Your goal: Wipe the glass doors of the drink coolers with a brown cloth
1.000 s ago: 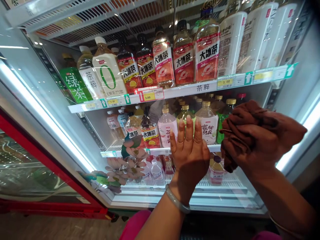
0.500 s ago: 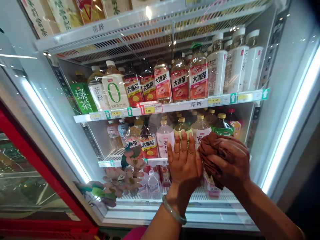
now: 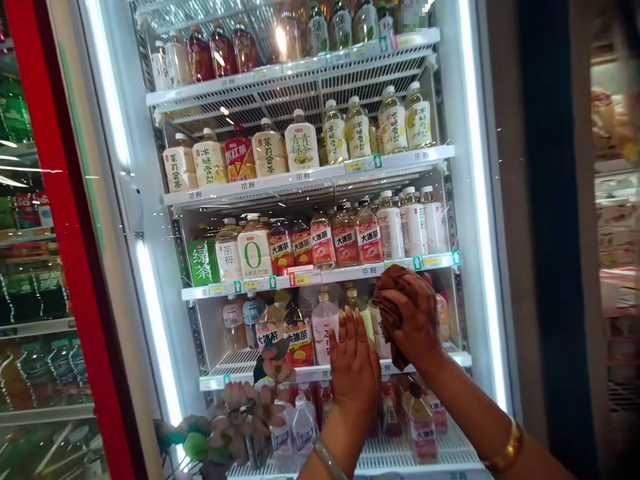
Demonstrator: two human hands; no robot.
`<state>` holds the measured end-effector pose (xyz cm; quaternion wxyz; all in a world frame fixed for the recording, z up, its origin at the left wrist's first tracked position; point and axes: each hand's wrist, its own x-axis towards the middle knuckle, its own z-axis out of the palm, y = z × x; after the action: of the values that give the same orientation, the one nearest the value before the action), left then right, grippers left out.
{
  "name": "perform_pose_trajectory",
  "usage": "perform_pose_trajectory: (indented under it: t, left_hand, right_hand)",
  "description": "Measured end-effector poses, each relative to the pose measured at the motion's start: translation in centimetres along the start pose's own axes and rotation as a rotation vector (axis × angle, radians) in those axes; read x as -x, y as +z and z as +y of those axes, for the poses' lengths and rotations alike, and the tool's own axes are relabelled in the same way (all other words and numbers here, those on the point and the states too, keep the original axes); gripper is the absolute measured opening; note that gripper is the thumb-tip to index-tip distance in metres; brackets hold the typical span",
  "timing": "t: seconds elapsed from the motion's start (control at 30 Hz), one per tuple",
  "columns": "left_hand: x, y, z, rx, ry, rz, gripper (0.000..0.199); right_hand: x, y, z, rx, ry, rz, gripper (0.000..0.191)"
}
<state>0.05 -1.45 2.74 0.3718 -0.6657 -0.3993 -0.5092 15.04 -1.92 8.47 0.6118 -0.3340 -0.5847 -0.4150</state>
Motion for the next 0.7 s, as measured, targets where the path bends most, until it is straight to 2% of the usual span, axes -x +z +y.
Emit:
perform_pose_trajectory:
  t: [0.1, 0.2, 0.27, 0.33, 0.43, 0.5, 0.6, 0.7]
  left_hand:
    - [-2.9, -0.7, -0.1, -0.019, 0.017, -0.001, 0.076]
    - [-4.9, -0.9, -0.4, -0.023, 0.130, -0.028, 0.076]
    - [-5.7, -1.0, -0.4, 0.001, 0.231, -0.034, 0.076]
    - [-6.7, -0.9, -0.2, 0.026, 0.288, -0.018, 0.076]
    - [-9.9, -0.9, 0.4, 0.031, 0.274, 0.007, 0.079]
    - [-12.8, -0.8, 1.0, 0.027, 0.243, 0.018, 0.078]
    - [-16.6, -0.7, 1.4, 0.012, 0.205, 0.036, 0.076]
    - [-17.9, -0.6, 1.2, -0.008, 0.259, 0.012, 0.073]
  right_hand:
    - [-0.4, -0.3, 0.0, -0.038, -0.154, -0.061, 0.044]
    - [0.8, -2.6, 2.0, -0.061, -0.284, -0.140, 0.037]
    - [0.6, -4.2, 4.0, -0.025, -0.315, -0.168, 0.031]
    - [-1.4, -5.2, 5.8, 0.032, -0.273, -0.151, 0.027]
    - [-6.7, -4.4, 7.0, 0.106, -0.059, -0.041, 0.033]
    - [-10.1, -3.1, 6.7, 0.115, 0.000, -0.002, 0.038]
    - [-12.2, -1.8, 5.8, 0.086, -0.090, 0.007, 0.039]
    - [-10.5, -3.2, 6.4, 0.052, -0.260, -0.062, 0.031]
